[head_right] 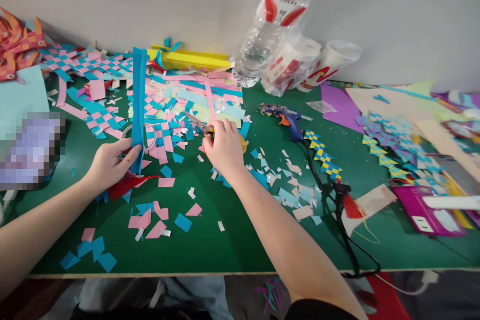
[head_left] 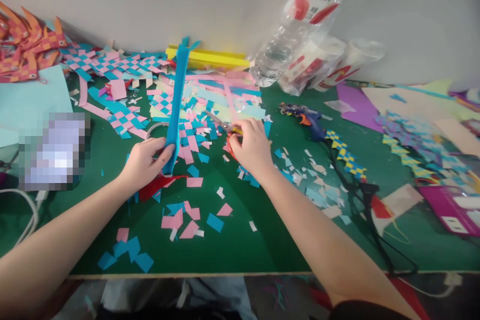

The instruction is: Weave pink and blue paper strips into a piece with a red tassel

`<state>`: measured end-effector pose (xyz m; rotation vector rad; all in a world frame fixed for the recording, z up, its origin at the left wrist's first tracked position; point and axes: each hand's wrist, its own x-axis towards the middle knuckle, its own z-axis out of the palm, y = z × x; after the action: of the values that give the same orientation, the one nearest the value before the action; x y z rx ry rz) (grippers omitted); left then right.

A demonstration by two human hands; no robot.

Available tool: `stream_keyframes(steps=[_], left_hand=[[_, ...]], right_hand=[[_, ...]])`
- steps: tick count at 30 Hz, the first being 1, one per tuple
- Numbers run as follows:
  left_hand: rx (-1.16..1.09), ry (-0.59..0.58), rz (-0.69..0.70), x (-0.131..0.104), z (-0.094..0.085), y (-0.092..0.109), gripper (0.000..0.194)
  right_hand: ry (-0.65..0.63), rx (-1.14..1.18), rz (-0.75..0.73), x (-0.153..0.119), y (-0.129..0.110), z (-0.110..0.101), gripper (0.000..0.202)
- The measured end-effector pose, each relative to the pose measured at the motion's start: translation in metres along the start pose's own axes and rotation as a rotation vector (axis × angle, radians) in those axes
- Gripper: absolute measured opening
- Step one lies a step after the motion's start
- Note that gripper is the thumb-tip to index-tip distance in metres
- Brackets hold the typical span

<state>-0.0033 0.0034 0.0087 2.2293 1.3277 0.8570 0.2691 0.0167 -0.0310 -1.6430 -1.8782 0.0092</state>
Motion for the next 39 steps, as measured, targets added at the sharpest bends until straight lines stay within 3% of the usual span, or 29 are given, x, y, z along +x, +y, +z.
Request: stream_keyframes(steps=[6,16,33,39], left_hand=[[-0.014,-0.001,-0.118,-0.0010,-0.0030,-0.0013,0.038],[-0.092,0.082,-0.100,0.0024,-0.0036,-0.0017,0.042],[-0.136,0.057,-0.129,0.0018,-0.0021,-0.0066,0.041],[-0.157,0.060,-0.129,0.0003,-0.0022,-0.0046,0.043]], right_hand=[[-0.013,-0.004,-0.005,-0.0003,0.0004,0.0009,0.018],[-0.019,-0.009,-0.007,-0.0011,0.0016,0.0013,0.017],[0.099,0.101,0.015,-0.0072,-0.0007,-0.0030,0.019],[0.029,0.017,-0.062,-0.0078,0.0018,-0.0071,0.019]])
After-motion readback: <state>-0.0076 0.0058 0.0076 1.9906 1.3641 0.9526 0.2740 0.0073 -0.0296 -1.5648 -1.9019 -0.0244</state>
